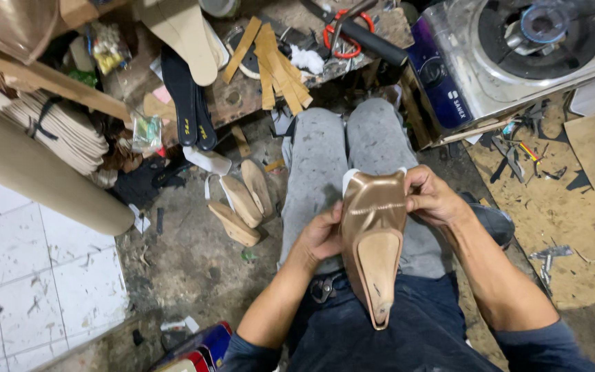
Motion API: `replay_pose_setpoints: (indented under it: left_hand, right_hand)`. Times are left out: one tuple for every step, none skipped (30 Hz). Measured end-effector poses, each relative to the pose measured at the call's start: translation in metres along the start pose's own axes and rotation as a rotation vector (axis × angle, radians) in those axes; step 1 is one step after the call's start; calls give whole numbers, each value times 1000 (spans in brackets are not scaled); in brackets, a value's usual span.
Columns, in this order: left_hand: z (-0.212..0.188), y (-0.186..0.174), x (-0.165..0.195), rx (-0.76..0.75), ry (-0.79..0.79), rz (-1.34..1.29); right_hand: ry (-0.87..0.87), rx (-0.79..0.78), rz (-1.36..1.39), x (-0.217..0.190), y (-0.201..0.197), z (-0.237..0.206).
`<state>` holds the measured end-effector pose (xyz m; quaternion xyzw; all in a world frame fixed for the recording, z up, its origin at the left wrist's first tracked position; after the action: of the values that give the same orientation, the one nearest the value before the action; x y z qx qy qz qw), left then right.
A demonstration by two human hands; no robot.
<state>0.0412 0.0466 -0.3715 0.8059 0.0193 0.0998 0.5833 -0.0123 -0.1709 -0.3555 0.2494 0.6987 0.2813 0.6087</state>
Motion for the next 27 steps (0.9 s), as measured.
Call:
replay_pose_setpoints:
  left_hand:
    - [2, 4, -2, -30, -59, -4]
    - [2, 10, -5, -58, -121, -11]
    - [0, 16, -4, -70, -39, -1]
    - [-6, 25, -2, -84, 46, 10]
    - [-9, 34, 3, -97, 128, 17]
    - [-13, 42, 12, -16, 206, 124]
    - [-21, 51, 24, 66, 284, 226]
    - [-31, 61, 36, 152, 364, 325]
    - [-41, 79, 53, 92, 540, 470]
    - [-47, 98, 71, 29, 714, 613]
    - [-51, 115, 84, 131, 890, 898]
    - [-49, 131, 97, 234, 1068, 1183]
    - [-42, 146, 104, 340, 1228, 1367]
    - [-30, 159, 105, 454, 1376, 1549]
    - [-17, 169, 103, 568, 1525, 1732]
    - [0, 173, 105, 622, 1530, 1767]
    - [19, 175, 105, 675, 1534, 1801]
    - [33, 174, 102, 731, 1534, 1832]
    - [46, 171, 96, 733, 1527, 1940]
    - [58, 168, 90, 730, 1524, 2047]
    - [67, 165, 84, 725, 1514, 2155]
    - [70, 160, 77, 675, 1521, 2185]
    - [71, 156, 72, 625, 1531, 2212]
    - [72, 154, 70, 572, 1548, 2241]
    - [72, 151, 73, 548, 1481, 2220]
    - [71, 148, 80, 536, 1407, 2197]
    - [68, 146, 88, 536, 1335, 2173]
  right_hand:
    - [70, 7, 35, 0, 2, 3]
    - [141, 18, 72, 0, 6, 6]
    - [103, -13, 73, -4, 15, 9]
    - [64, -48, 72, -7, 25, 12]
    - [27, -80, 72, -10, 35, 16]
    - [-2, 62, -7, -13, 40, 19]
    - [-27, 208, -84, -18, 44, 20]
    - [-47, 353, -158, -23, 48, 18]
    - [-70, 388, -467, -29, 56, 12]
    - [-89, 418, -777, -34, 66, 3]
    - [-111, 441, -1090, -38, 76, -4]
    - [-29, 341, -1121, -32, 88, -11]
    - [60, 240, -1146, -21, 102, -21]
    - [161, 179, -1233, -7, 115, -31]
    - [259, 118, -1319, 8, 126, -39]
    - [70, 9, -1352, 16, 143, -42]
    - [-119, -103, -1377, 22, 157, -45]
    - [-98, -96, -1391, 30, 160, -47]
    - [-75, -90, -1403, 39, 163, -49]
    - [-55, -83, -1418, 44, 162, -49]
    - [35, -72, -1407, 48, 158, -50]
    - [127, -64, -1386, 51, 152, -51]
    - [217, -57, -1365, 50, 145, -53]
    - [225, 2, -1330, 46, 138, -52]
    - [236, 60, -1293, 40, 130, -51]
    - [256, 112, -1252, 34, 123, -52]
    - [204, 157, -1265, 23, 116, -53]
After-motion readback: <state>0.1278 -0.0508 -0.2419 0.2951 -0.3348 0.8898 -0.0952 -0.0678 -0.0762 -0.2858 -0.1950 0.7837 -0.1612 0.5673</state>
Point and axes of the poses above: each hand's wrist, its own z-axis towards the middle knuckle, its own y-axis out of the palm, x = y × z, the point moved 4 cm from there along z, towards the middle knuckle, and after that the axes turned 7 degrees about x, right-handed, at the moved point
